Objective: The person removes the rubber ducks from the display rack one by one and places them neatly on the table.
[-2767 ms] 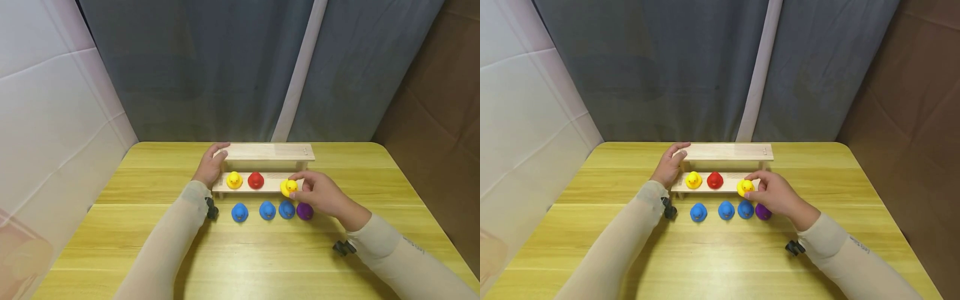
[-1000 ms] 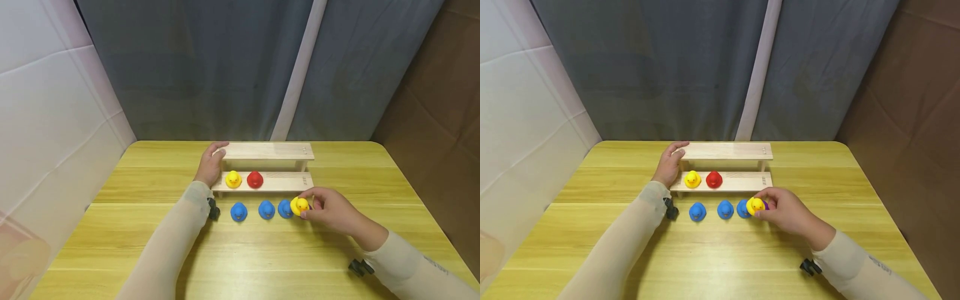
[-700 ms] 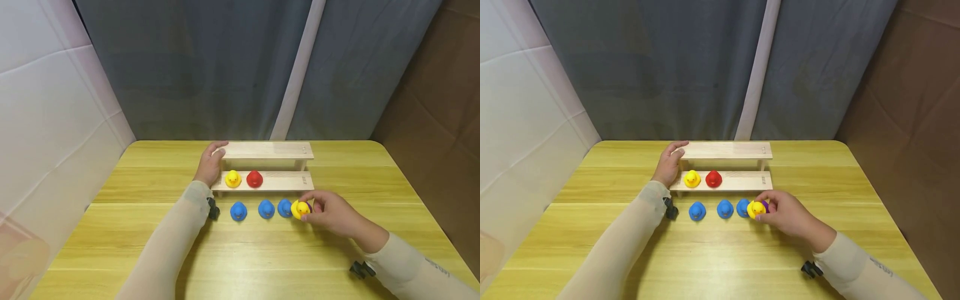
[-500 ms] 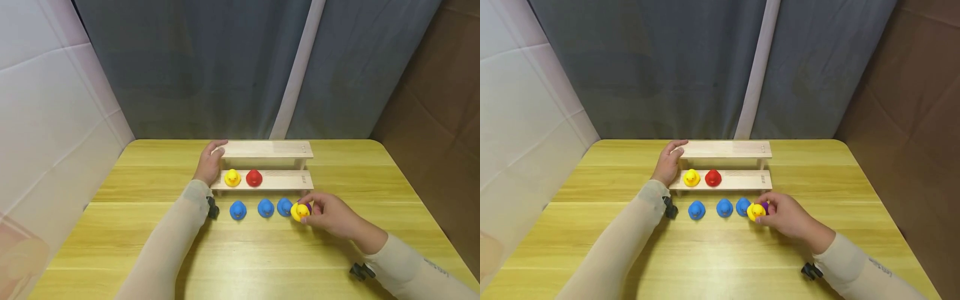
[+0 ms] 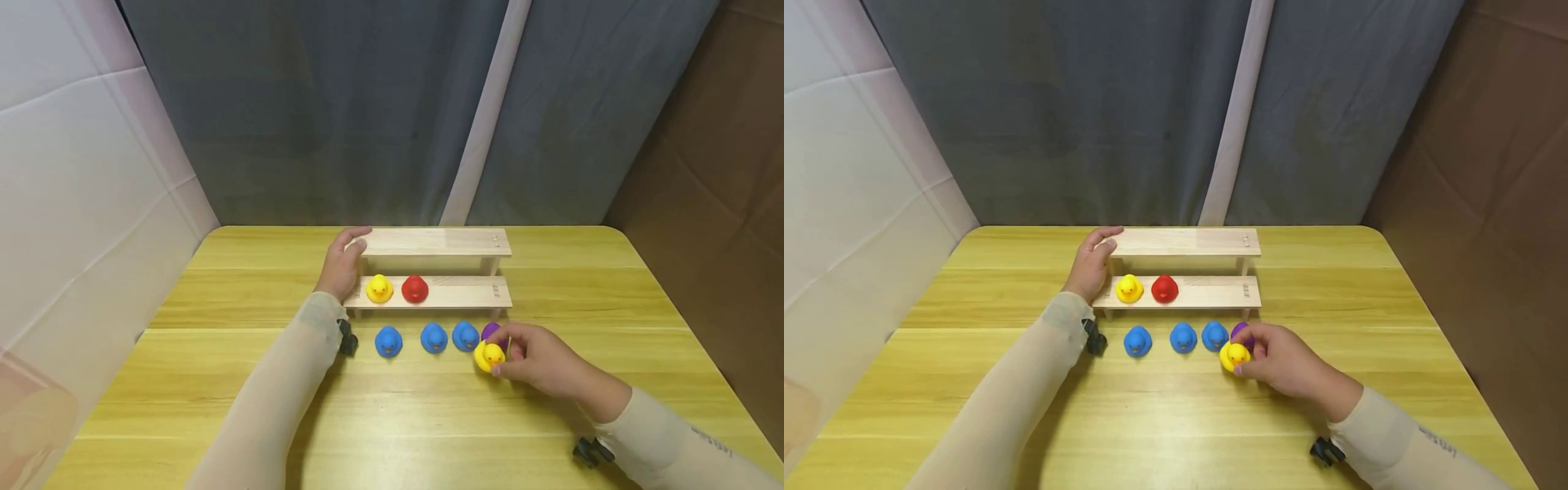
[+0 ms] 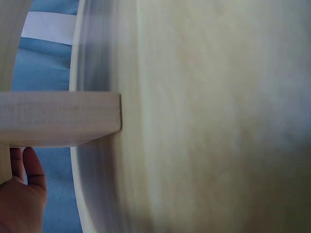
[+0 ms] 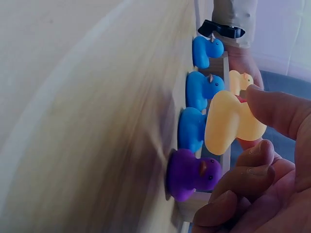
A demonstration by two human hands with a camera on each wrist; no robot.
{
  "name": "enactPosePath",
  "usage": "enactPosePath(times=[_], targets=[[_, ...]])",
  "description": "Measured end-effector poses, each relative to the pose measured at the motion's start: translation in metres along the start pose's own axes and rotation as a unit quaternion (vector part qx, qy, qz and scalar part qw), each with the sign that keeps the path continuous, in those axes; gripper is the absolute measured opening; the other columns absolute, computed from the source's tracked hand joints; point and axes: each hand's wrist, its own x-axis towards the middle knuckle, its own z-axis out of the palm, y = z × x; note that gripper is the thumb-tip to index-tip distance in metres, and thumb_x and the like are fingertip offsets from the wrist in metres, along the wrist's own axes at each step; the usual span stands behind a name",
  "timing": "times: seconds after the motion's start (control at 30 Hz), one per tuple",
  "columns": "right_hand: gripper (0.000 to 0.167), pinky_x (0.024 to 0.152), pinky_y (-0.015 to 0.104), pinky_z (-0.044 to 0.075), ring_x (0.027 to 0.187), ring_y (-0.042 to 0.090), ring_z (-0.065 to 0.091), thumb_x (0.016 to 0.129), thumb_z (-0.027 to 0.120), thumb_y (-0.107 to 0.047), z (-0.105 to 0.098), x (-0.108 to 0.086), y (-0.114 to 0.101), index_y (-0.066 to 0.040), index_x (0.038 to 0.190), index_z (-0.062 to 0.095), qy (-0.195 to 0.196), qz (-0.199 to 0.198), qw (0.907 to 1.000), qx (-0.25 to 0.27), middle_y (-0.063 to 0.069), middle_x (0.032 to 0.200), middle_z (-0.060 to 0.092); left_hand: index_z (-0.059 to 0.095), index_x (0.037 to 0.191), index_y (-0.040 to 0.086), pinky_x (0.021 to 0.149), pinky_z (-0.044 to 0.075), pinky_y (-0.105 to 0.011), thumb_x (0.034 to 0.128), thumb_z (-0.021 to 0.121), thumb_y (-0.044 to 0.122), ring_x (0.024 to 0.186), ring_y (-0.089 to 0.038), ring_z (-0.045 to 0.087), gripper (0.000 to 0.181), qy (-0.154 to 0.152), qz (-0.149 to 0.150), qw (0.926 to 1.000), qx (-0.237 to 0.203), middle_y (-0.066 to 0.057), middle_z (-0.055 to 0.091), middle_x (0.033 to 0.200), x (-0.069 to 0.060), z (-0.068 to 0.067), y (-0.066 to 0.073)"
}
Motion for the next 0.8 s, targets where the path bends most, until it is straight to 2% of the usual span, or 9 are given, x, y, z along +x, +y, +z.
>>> enactPosePath(times=[0.17, 0.37, 0.6, 0.8], targets=[[0.042, 0.049, 0.020, 0.037, 0.060, 0.012, 0.044, 0.083, 0.087, -0.008, 0.002, -0.001, 0.003, -0.002, 0.121, 0.070, -0.016, 0.006, 0.9997, 0.016, 0.002, 0.070, 0.049, 0.064, 0.141, 0.015, 0.128, 0.025, -0.050, 0.1068, 0.048, 0.025, 0.150, -0.025, 0.042, 0.039, 0.003, 0.002, 1.0000, 0.008, -0.004, 0.056, 0.153, 0.001, 0.001, 0.001], [0.038, 0.049, 0.019, 0.036, 0.059, 0.011, 0.044, 0.082, 0.086, -0.007, 0.004, -0.001, 0.005, -0.003, 0.116, 0.071, -0.020, 0.005, 0.9997, 0.010, 0.000, 0.068, 0.048, 0.065, 0.140, 0.016, 0.128, 0.026, -0.049, 0.1068, 0.048, 0.025, 0.149, -0.025, 0.043, 0.038, 0.007, 0.001, 0.9999, 0.008, -0.003, 0.056, 0.153, 0.000, 0.001, 0.001], [0.040, 0.049, 0.019, 0.037, 0.059, 0.009, 0.045, 0.081, 0.086, -0.006, 0.008, -0.001, 0.007, 0.000, 0.117, 0.070, -0.029, -0.008, 0.9993, 0.022, 0.000, 0.068, 0.048, 0.065, 0.140, 0.015, 0.128, 0.026, -0.050, 0.1067, 0.047, 0.024, 0.149, -0.025, 0.043, 0.038, 0.005, 0.002, 1.0000, 0.002, -0.004, 0.056, 0.152, 0.001, 0.001, 0.000], [0.037, 0.050, 0.018, 0.037, 0.060, 0.010, 0.044, 0.081, 0.087, -0.006, 0.011, 0.003, 0.011, -0.002, 0.114, 0.071, -0.030, -0.004, 0.9995, 0.008, -0.001, 0.069, 0.048, 0.065, 0.140, 0.014, 0.128, 0.025, -0.050, 0.1066, 0.048, 0.023, 0.149, -0.025, 0.043, 0.038, 0.006, 0.005, 1.0000, 0.003, -0.004, 0.056, 0.152, 0.002, 0.001, -0.002]])
